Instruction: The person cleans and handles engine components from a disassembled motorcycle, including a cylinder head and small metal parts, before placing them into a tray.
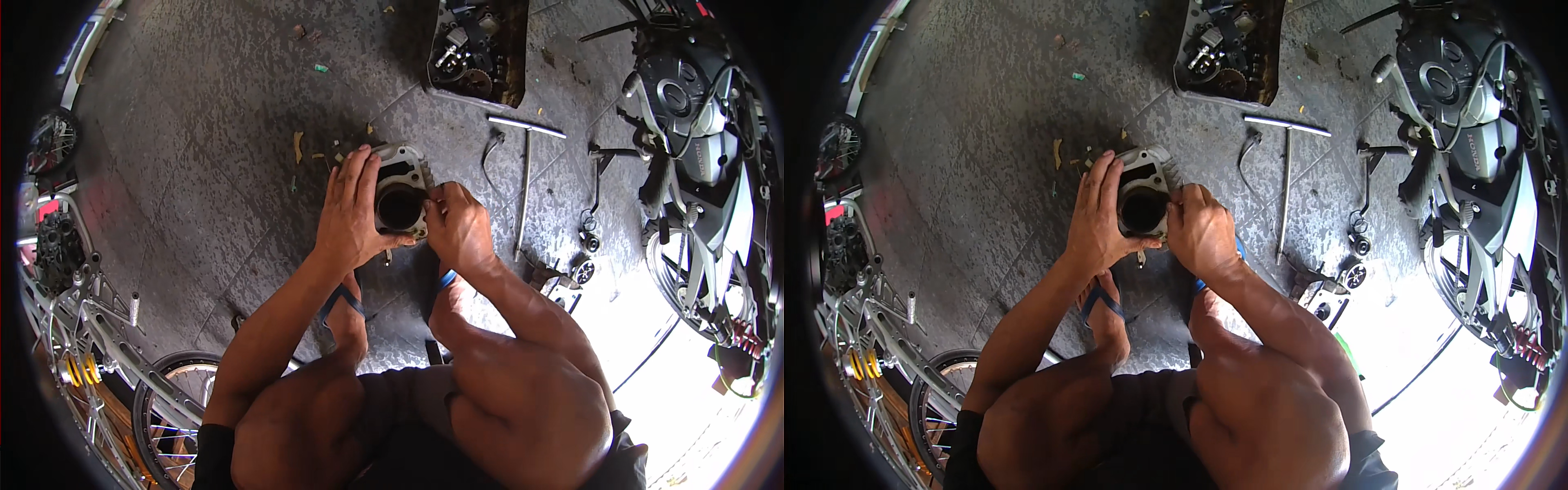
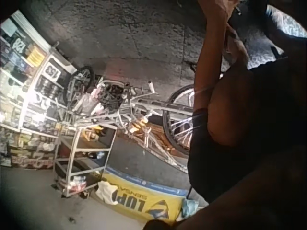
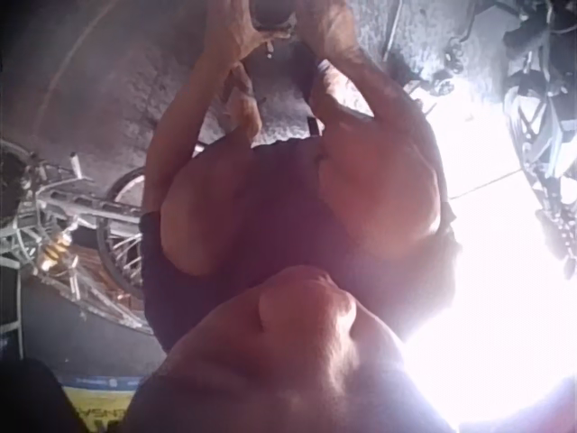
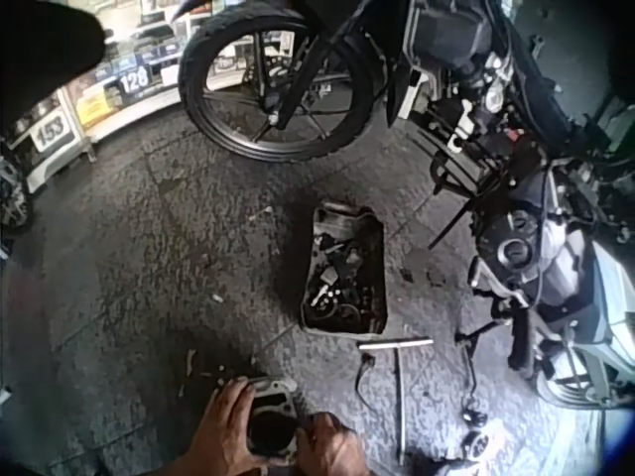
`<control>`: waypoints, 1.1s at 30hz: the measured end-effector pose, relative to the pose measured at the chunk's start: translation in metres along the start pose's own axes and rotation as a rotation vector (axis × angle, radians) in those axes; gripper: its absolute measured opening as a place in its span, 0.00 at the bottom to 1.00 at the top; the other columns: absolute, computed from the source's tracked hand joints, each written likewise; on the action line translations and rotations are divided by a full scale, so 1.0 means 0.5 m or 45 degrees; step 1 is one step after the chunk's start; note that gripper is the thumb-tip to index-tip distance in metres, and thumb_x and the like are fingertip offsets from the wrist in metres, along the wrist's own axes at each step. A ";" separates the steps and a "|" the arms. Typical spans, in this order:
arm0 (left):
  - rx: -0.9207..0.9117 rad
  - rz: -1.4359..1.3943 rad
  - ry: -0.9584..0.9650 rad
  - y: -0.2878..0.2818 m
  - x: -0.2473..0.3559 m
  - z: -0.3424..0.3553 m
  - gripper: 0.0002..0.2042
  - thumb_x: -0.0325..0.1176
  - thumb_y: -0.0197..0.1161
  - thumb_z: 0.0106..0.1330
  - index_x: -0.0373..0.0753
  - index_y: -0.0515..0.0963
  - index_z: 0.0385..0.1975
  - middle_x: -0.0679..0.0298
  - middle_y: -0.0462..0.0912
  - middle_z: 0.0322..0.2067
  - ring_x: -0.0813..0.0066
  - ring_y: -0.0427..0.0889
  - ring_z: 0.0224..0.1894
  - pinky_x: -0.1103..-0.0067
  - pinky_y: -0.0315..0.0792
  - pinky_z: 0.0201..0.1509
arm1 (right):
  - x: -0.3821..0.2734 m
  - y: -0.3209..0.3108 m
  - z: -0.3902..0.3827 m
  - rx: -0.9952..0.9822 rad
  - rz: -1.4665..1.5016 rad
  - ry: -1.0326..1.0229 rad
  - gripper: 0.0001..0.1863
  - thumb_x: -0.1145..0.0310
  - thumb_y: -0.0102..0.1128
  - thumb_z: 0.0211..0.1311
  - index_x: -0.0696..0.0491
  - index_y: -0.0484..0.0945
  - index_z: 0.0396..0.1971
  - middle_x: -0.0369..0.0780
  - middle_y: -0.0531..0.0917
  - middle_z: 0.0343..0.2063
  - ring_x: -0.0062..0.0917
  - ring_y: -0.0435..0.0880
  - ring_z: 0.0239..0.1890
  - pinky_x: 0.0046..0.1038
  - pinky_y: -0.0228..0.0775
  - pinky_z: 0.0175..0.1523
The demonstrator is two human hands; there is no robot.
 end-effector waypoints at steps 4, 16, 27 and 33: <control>-0.007 -0.002 -0.003 0.005 0.001 0.002 0.66 0.57 0.85 0.33 0.34 0.54 0.74 0.54 0.54 0.74 0.48 0.56 0.76 0.51 0.56 0.78 | -0.007 -0.011 0.021 0.024 0.025 -0.006 0.08 0.71 0.62 0.63 0.58 0.78 0.38 0.53 0.85 0.33 0.53 0.86 0.35 0.47 0.78 0.42; 0.005 -0.017 0.019 0.007 -0.005 -0.006 0.68 0.57 0.86 0.31 0.35 0.53 0.74 0.52 0.54 0.74 0.45 0.58 0.75 0.50 0.57 0.78 | -0.065 -0.033 0.096 -0.246 -0.010 -0.518 0.07 0.78 0.60 0.60 0.59 0.82 0.38 0.48 0.81 0.35 0.46 0.85 0.40 0.42 0.80 0.48; 0.016 -0.022 0.037 0.010 -0.005 -0.010 0.70 0.60 0.85 0.28 0.34 0.52 0.74 0.52 0.53 0.75 0.45 0.56 0.76 0.50 0.57 0.78 | -0.038 -0.023 0.060 -0.241 -0.130 -0.357 0.04 0.75 0.62 0.62 0.57 0.81 0.37 0.48 0.82 0.34 0.48 0.85 0.40 0.44 0.79 0.46; -0.010 -0.027 0.020 0.008 0.000 0.000 0.69 0.58 0.85 0.30 0.33 0.52 0.74 0.50 0.52 0.75 0.44 0.55 0.76 0.50 0.57 0.78 | -0.029 -0.023 0.033 -0.223 -0.094 -0.242 0.05 0.74 0.60 0.63 0.58 0.79 0.37 0.51 0.82 0.35 0.49 0.84 0.40 0.45 0.78 0.46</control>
Point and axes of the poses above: each hand's wrist, its own z-axis towards the middle knuckle, its own y-axis out of the palm, x = y × z, the point moved 8 cm from there along z, towards the middle knuckle
